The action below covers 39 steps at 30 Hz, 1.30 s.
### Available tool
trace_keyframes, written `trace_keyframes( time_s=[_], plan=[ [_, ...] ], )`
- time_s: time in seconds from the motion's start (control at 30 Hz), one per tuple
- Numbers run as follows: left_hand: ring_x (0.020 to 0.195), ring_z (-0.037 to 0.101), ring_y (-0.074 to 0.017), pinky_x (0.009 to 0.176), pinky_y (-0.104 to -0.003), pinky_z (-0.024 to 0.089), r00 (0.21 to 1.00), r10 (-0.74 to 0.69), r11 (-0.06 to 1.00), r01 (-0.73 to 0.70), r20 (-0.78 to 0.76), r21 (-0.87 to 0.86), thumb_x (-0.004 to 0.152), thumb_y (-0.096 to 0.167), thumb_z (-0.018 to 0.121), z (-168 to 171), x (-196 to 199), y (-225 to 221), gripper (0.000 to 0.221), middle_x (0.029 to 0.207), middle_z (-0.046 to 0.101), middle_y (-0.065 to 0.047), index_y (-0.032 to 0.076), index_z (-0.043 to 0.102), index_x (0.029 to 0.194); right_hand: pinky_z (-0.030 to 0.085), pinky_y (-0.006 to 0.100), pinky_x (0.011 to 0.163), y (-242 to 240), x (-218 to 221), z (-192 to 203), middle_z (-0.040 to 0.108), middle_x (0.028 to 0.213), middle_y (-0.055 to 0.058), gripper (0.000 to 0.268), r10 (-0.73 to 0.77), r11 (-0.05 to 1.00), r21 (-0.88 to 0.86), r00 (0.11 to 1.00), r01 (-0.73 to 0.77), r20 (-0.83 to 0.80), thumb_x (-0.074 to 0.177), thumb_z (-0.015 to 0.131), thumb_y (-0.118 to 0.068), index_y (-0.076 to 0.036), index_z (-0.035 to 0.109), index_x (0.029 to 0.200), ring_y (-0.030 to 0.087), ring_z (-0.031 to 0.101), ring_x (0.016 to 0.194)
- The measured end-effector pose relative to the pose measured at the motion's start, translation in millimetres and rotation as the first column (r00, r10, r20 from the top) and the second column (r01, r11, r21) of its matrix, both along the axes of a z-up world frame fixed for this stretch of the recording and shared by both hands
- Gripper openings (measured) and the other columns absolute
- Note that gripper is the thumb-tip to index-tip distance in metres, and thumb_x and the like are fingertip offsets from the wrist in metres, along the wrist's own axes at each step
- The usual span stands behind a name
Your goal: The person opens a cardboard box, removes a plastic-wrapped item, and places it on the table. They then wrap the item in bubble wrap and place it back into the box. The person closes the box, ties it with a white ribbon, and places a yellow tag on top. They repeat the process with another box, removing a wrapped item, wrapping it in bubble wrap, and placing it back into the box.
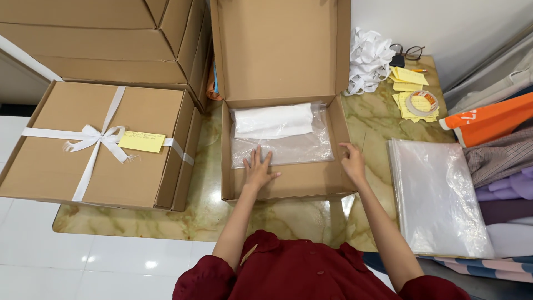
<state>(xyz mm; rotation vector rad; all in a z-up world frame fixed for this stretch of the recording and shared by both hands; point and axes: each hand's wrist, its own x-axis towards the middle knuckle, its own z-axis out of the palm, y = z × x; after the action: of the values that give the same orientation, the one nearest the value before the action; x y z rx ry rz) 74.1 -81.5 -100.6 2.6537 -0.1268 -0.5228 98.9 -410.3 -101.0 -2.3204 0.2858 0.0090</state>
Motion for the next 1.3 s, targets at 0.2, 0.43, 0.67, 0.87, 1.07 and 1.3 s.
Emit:
trace_keyframes(
  time_s=[0.2,0.43,0.67,0.87,1.07,1.3],
  plan=[
    [0.153,0.021,-0.0362,0.119,-0.068,0.023,0.976,-0.042,0.995,0.021,0.213,0.1,0.099,0.03,0.063,-51,17,-5,0.054,0.164,0.019,-0.015,0.019,0.042,0.147,0.051,0.056,0.093,2,-4,-1,0.064,0.118,0.025,0.037,-0.007,0.998,-0.06,0.999,0.009,0.034,0.097,0.051,0.005,-0.01,0.069,0.126,0.046,0.065,0.109],
    [0.137,0.054,-0.031,0.105,-0.061,0.045,0.874,-0.169,0.967,0.058,0.456,0.249,0.1,0.013,0.053,-96,75,-18,0.039,0.146,0.058,-0.003,0.029,0.056,0.135,0.05,0.051,0.09,-4,4,-6,0.065,0.109,0.023,0.042,-0.008,1.0,0.029,1.0,0.007,0.015,0.098,0.05,0.005,-0.013,0.069,0.131,0.039,0.065,0.107],
    [0.09,0.075,-0.041,0.08,-0.057,0.059,0.889,0.182,0.983,-0.153,0.42,-0.103,0.096,0.015,0.054,79,95,10,0.018,0.093,0.076,-0.015,0.022,0.063,0.109,0.031,0.055,0.116,0,1,-2,0.047,0.149,0.031,0.05,-0.09,0.917,0.39,0.996,0.083,-0.002,0.099,0.046,0.001,-0.018,0.061,0.143,0.048,0.037,0.143],
    [0.091,0.073,-0.0436,0.079,-0.057,0.059,0.786,0.419,0.906,-0.332,0.454,-0.262,0.093,0.017,0.058,161,49,79,0.022,0.095,0.076,-0.011,0.027,0.068,0.11,0.035,0.052,0.114,-9,8,-25,0.051,0.143,0.036,0.05,-0.05,0.934,0.358,0.993,0.008,0.108,0.097,0.046,0.003,-0.013,0.061,0.142,0.048,0.042,0.138],
    [0.091,0.069,-0.0486,0.081,-0.061,0.055,0.637,0.564,0.825,-0.415,0.525,-0.384,0.092,0.009,0.059,204,-15,138,0.025,0.096,0.075,-0.019,0.018,0.07,0.113,0.039,0.048,0.111,-20,16,-55,0.058,0.139,0.027,0.052,-0.064,0.948,0.317,0.991,0.025,0.113,0.096,0.05,0.002,-0.022,0.065,0.14,0.041,0.048,0.135],
    [0.091,0.069,-0.0474,0.083,-0.061,0.055,0.65,0.568,0.82,-0.498,0.505,-0.282,0.095,0.011,0.057,178,-11,156,0.023,0.094,0.075,-0.018,0.017,0.07,0.112,0.04,0.047,0.109,-17,14,-48,0.059,0.137,0.027,0.052,-0.054,0.955,0.297,0.988,0.009,0.145,0.096,0.049,0.003,-0.021,0.066,0.138,0.041,0.05,0.133]
  ],
)
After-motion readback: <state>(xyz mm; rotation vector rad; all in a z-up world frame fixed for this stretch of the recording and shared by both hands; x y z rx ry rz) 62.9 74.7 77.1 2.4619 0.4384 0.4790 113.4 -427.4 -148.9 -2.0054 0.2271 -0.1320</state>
